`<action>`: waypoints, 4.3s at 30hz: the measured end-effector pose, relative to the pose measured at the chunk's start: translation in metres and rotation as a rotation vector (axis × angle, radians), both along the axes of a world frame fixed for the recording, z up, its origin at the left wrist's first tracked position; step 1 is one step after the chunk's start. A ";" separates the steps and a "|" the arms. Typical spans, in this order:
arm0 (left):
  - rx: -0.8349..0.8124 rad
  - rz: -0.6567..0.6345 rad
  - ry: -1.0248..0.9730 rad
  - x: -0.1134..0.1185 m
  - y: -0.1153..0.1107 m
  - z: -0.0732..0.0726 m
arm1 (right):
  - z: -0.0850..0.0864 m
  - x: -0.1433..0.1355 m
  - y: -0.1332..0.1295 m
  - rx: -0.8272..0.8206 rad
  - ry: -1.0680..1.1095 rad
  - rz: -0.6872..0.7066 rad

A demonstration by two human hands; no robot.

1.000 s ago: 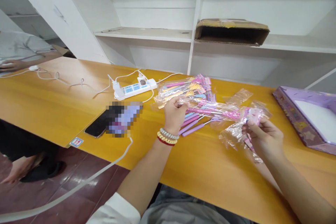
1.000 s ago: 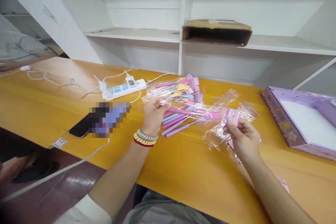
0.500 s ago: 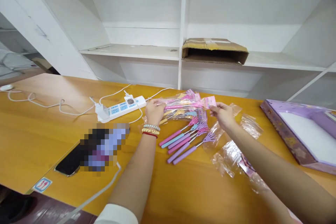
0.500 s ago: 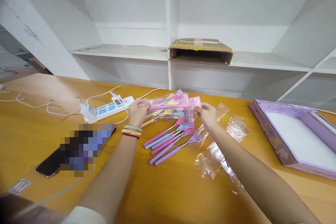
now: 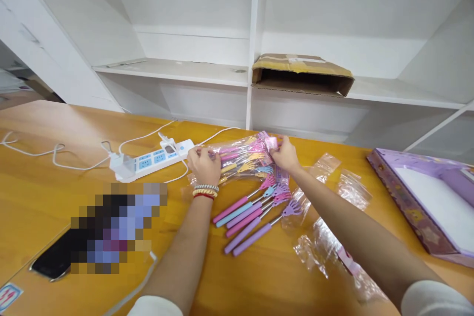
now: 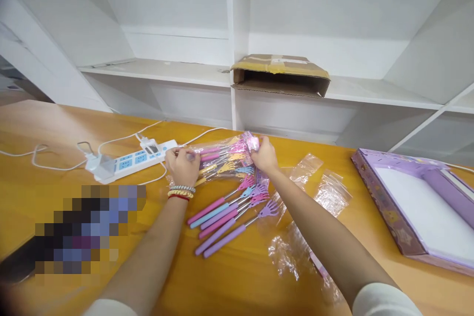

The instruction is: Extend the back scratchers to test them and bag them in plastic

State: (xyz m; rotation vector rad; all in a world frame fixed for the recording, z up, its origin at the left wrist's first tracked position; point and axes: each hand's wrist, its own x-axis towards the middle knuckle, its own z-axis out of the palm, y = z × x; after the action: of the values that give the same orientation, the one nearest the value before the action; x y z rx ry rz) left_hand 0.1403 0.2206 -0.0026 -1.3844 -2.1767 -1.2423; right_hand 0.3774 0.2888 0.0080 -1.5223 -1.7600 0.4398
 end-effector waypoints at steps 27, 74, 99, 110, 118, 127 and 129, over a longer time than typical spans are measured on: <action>-0.314 -0.097 0.286 0.029 -0.004 -0.003 | -0.019 -0.024 -0.011 -0.010 -0.305 0.344; -0.391 -0.857 0.525 0.117 -0.107 0.004 | -0.038 0.156 -0.185 0.170 -0.205 0.177; -0.497 -0.903 0.580 0.119 -0.115 -0.013 | -0.026 0.160 -0.191 0.034 -0.214 -0.120; -0.406 -0.754 0.701 0.129 -0.129 0.001 | -0.027 0.160 -0.190 0.018 -0.217 -0.079; -0.447 -0.725 0.675 0.130 -0.127 -0.005 | -0.027 0.156 -0.193 0.004 -0.217 -0.063; -0.275 -0.818 0.665 0.142 -0.134 0.005 | -0.025 0.147 -0.199 0.099 -0.006 0.055; -0.278 -0.841 0.667 0.145 -0.139 0.007 | -0.022 0.143 -0.204 0.072 0.138 0.148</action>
State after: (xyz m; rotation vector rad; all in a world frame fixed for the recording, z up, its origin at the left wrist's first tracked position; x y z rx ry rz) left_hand 0.2858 0.0820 0.0047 -2.5173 -1.3477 -0.4948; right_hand 0.5200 0.0847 -0.0138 -1.2861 -1.7664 0.5366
